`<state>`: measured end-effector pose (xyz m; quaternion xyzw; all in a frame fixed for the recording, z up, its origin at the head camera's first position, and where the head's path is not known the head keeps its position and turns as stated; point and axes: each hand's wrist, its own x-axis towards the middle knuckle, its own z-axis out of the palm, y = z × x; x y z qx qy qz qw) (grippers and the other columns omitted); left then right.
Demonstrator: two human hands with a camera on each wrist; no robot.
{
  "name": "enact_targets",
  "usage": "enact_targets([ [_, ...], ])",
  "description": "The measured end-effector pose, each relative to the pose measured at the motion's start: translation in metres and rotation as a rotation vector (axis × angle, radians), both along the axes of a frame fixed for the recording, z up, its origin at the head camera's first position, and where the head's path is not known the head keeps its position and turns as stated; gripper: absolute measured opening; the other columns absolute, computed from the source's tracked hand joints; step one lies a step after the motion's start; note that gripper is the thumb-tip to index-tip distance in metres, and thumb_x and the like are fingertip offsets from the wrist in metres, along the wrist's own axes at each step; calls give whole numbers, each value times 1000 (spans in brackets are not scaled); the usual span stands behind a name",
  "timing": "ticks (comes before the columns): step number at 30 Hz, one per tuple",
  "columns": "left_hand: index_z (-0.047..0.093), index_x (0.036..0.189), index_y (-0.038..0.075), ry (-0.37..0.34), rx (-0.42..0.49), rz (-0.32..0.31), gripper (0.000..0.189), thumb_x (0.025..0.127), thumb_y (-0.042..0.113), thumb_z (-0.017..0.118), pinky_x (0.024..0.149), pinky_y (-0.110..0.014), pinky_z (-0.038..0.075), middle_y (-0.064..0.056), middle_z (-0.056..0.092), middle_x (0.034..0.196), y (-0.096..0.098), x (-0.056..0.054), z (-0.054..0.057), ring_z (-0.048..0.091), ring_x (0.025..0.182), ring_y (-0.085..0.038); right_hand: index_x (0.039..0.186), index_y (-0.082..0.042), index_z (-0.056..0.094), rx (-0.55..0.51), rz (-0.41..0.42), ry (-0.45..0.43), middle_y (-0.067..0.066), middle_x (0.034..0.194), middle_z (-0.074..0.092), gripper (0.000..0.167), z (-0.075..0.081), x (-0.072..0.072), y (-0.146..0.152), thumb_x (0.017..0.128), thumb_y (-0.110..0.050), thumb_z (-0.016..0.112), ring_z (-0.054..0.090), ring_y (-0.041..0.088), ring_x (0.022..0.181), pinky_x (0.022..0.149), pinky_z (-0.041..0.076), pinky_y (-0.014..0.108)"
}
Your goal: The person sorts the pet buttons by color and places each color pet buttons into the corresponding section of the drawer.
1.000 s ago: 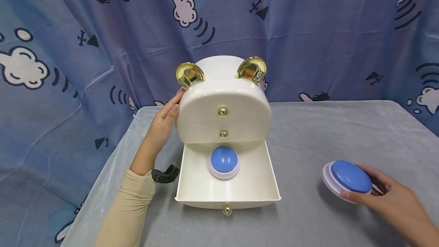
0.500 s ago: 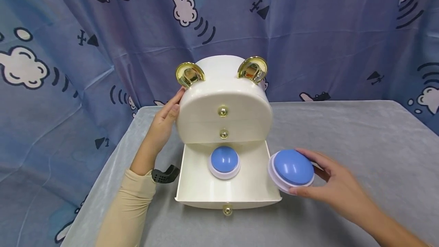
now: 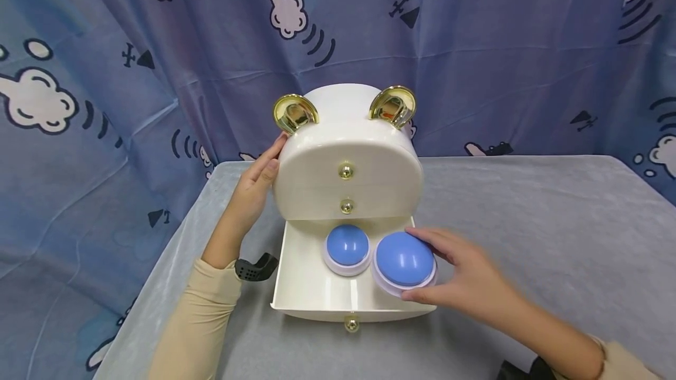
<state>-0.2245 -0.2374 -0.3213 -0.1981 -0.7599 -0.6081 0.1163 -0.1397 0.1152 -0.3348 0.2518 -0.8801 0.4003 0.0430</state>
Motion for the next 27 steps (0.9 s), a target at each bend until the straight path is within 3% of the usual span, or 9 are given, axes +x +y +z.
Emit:
enact_targets([
  [4,36,154,10,-2,3,4,51,108,31,39,128,-38,15,2,27,165,0,0,0,21,154,-13,134,-9,62,54,23,-20,9,130,66,86,2,-6,-8,62,-43,94,63,29,118,95,56,45],
  [6,36,154,10,-4,7,5,52,108,33,39,128,-37,15,2,28,165,0,0,-1,21,154,-13,134,-8,62,76,45,-37,10,130,66,87,2,-9,-11,61,-44,94,63,30,117,94,56,49],
  [15,37,154,8,14,14,4,50,109,29,39,128,-36,15,0,29,164,1,1,0,22,154,-13,131,-6,63,210,155,9,5,124,69,85,1,-16,-21,60,-41,95,66,24,109,90,56,45],
  [27,36,154,9,19,32,-16,52,108,32,40,128,-36,15,0,28,165,1,-1,-2,21,154,-12,128,1,64,326,224,45,11,122,69,83,-6,-19,-36,60,-34,96,66,26,109,93,56,47],
])
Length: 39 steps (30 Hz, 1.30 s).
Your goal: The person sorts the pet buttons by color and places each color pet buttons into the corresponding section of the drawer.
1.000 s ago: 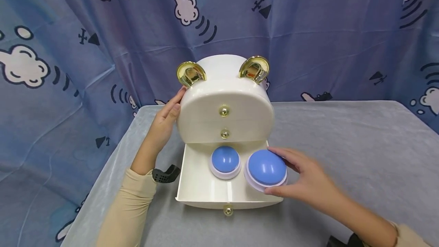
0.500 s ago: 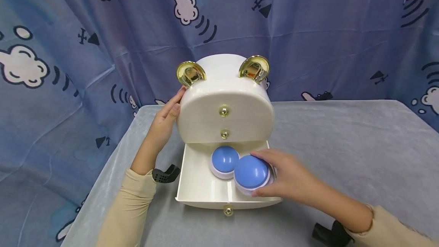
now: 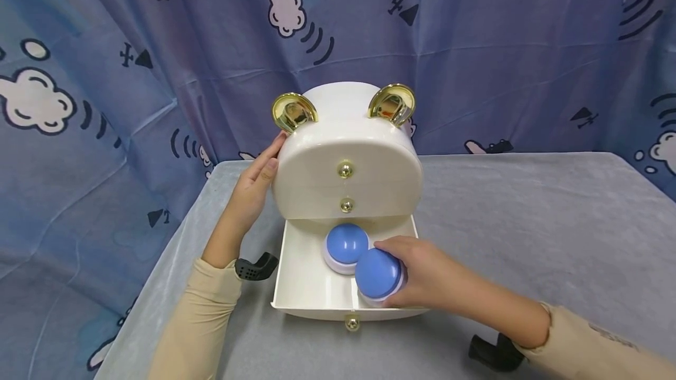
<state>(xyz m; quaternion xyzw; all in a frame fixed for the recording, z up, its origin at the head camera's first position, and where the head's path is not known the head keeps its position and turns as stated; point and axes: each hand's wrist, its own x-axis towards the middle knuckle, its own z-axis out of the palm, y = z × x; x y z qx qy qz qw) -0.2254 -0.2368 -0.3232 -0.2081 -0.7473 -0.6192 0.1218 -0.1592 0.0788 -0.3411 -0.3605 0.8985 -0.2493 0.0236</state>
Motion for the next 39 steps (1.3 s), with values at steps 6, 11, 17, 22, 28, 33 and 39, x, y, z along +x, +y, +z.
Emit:
enact_targets([
  [6,36,154,8,-1,5,-3,53,108,34,40,128,-37,14,-1,27,165,0,-1,0,20,154,-13,129,3,62,105,37,19,14,124,68,82,-1,-3,-1,63,-32,95,64,29,113,95,56,46],
  [11,35,155,9,-7,-2,1,52,108,32,40,128,-36,14,0,27,165,0,-1,0,20,154,-13,133,5,58,142,51,-34,16,128,65,84,1,-5,0,65,-30,94,62,31,118,99,53,48],
  [17,35,155,9,-10,-16,6,52,108,32,39,128,-37,14,0,27,165,-1,-2,-1,20,154,-14,134,3,58,100,35,-110,16,132,64,83,2,-5,1,65,-29,93,60,33,123,103,50,51],
  [22,35,155,9,-14,-7,1,52,108,32,40,128,-37,15,1,27,165,0,-1,0,20,154,-13,126,-1,65,-181,-23,-192,14,126,69,64,7,4,4,73,-26,89,65,34,116,99,53,48],
  [28,36,154,10,-8,-15,10,53,108,34,40,128,-37,15,1,28,165,1,0,2,21,154,-12,120,0,70,-601,37,-544,18,120,71,43,14,29,8,82,-18,82,70,20,111,94,57,31],
  [33,36,154,10,-4,-16,12,53,108,35,39,128,-36,15,1,28,165,1,0,3,21,154,-12,125,11,62,-736,173,-835,31,124,65,48,1,51,6,84,-7,78,70,12,111,89,58,23],
  [39,36,154,10,-14,-14,13,55,107,38,40,128,-37,14,1,28,165,2,0,1,20,154,-12,122,15,62,-795,169,-901,35,119,65,43,-12,58,6,86,-3,76,72,12,106,85,59,24],
])
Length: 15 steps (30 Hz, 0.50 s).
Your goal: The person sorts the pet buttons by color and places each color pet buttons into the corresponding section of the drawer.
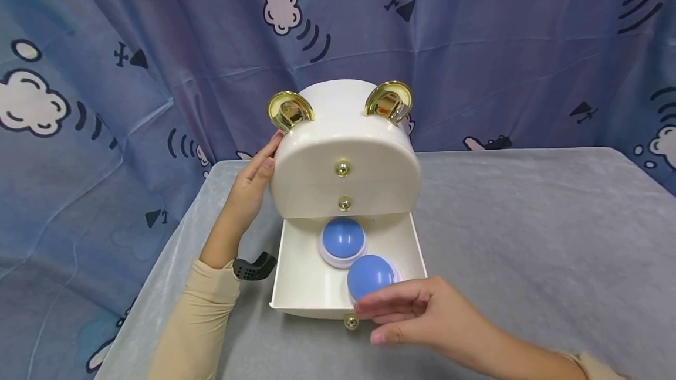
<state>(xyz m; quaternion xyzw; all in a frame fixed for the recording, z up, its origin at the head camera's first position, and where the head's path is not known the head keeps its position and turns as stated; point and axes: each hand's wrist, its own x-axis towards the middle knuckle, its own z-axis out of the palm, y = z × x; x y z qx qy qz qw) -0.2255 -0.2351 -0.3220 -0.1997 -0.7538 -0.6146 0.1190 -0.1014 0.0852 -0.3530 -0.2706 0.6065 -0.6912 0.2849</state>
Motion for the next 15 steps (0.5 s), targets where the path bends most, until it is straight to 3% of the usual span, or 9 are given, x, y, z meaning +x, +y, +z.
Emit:
enact_targets([
  [4,36,154,9,-2,1,-3,56,107,38,40,128,-38,14,0,27,165,0,0,0,20,154,-13,121,20,59,-22,52,-66,40,118,62,44,-12,4,0,87,-3,74,72,12,105,85,59,22],
  [7,35,154,9,1,2,-3,55,107,37,40,128,-38,14,0,27,165,0,-1,0,20,154,-13,124,24,54,-45,104,-179,41,118,61,48,-26,9,-3,88,-1,73,73,12,102,85,58,21],
  [11,35,154,8,2,7,-2,55,108,36,40,128,-37,14,-1,28,165,1,-1,0,20,154,-14,125,21,55,71,68,-334,30,116,69,49,-35,15,-8,89,-8,72,73,15,100,86,60,28],
  [15,35,154,8,-1,13,-1,53,108,34,40,128,-37,14,-1,28,165,1,0,0,21,154,-14,127,15,58,188,7,-428,20,115,73,50,-35,16,-13,91,-17,72,73,20,102,89,60,37],
])
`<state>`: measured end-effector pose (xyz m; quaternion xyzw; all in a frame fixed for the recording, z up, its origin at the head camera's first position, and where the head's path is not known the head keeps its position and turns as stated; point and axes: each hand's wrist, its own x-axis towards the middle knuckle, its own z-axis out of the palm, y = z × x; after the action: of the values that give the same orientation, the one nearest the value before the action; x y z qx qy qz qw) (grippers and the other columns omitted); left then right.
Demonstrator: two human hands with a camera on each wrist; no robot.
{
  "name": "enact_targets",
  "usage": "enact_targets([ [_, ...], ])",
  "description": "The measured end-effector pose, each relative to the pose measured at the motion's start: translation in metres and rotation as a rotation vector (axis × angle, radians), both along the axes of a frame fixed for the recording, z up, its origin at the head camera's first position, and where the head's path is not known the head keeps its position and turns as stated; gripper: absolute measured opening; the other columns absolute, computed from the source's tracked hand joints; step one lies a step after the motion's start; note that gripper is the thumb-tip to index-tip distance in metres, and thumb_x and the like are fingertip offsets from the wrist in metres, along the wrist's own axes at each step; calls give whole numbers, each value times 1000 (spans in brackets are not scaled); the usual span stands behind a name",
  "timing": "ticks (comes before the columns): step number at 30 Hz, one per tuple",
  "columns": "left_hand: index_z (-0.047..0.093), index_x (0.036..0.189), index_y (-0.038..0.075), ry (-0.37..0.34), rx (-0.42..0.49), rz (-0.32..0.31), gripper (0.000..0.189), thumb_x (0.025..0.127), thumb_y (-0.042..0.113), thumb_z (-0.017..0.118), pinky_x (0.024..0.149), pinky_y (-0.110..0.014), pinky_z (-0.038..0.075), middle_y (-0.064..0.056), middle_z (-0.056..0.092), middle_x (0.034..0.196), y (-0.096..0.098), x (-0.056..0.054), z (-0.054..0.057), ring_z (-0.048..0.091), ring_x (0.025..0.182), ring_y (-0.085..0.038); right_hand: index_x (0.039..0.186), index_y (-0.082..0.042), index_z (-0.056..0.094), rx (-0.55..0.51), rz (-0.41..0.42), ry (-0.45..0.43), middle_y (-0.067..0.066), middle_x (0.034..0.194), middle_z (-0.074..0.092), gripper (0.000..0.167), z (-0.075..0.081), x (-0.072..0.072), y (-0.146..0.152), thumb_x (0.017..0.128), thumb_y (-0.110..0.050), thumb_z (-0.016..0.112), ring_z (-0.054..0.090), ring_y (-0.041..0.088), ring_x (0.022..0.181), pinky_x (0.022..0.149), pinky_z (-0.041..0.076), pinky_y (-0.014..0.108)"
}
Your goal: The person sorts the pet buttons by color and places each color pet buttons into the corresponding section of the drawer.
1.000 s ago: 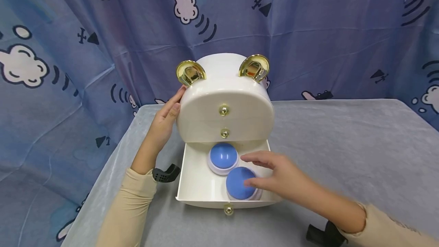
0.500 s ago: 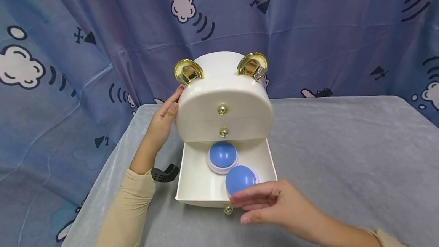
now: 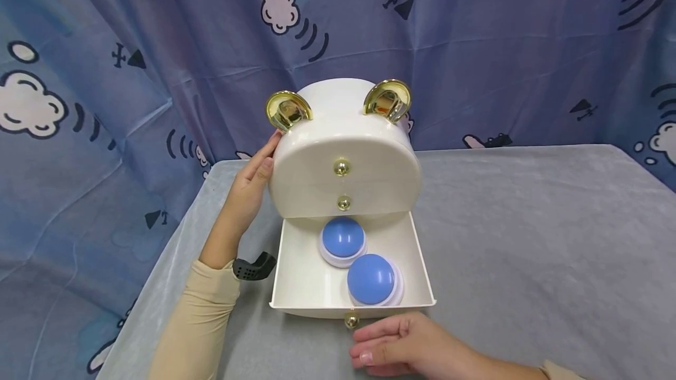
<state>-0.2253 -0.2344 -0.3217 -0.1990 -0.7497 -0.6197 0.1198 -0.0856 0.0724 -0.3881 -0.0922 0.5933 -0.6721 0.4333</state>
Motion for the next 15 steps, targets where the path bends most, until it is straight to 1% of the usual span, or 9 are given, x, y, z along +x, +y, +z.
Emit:
enact_targets([
  [4,35,155,9,-1,0,3,53,108,34,40,128,-37,14,0,28,165,-2,1,0,20,154,-13,129,14,56,-13,-5,-65,18,115,73,50,-7,-1,-3,93,-17,70,73,21,104,91,59,37],
  [7,35,155,10,0,4,0,54,107,35,40,128,-37,14,0,28,165,-3,1,-1,20,154,-13,128,12,57,-49,-15,-104,16,114,74,43,-14,-4,-6,95,-14,66,72,20,105,94,58,39],
  [11,35,155,9,7,10,-13,55,107,36,41,128,-37,14,0,27,165,-4,0,-2,20,154,-13,121,3,63,-83,-32,-137,11,112,74,29,-23,-8,-9,98,-15,61,70,17,106,96,57,37],
  [15,35,154,8,14,11,-19,54,107,35,41,128,-37,14,-1,27,165,-3,-1,-3,20,154,-13,119,-1,62,-108,-78,-190,10,112,72,26,-29,-9,-14,100,-19,59,69,20,109,98,56,36],
])
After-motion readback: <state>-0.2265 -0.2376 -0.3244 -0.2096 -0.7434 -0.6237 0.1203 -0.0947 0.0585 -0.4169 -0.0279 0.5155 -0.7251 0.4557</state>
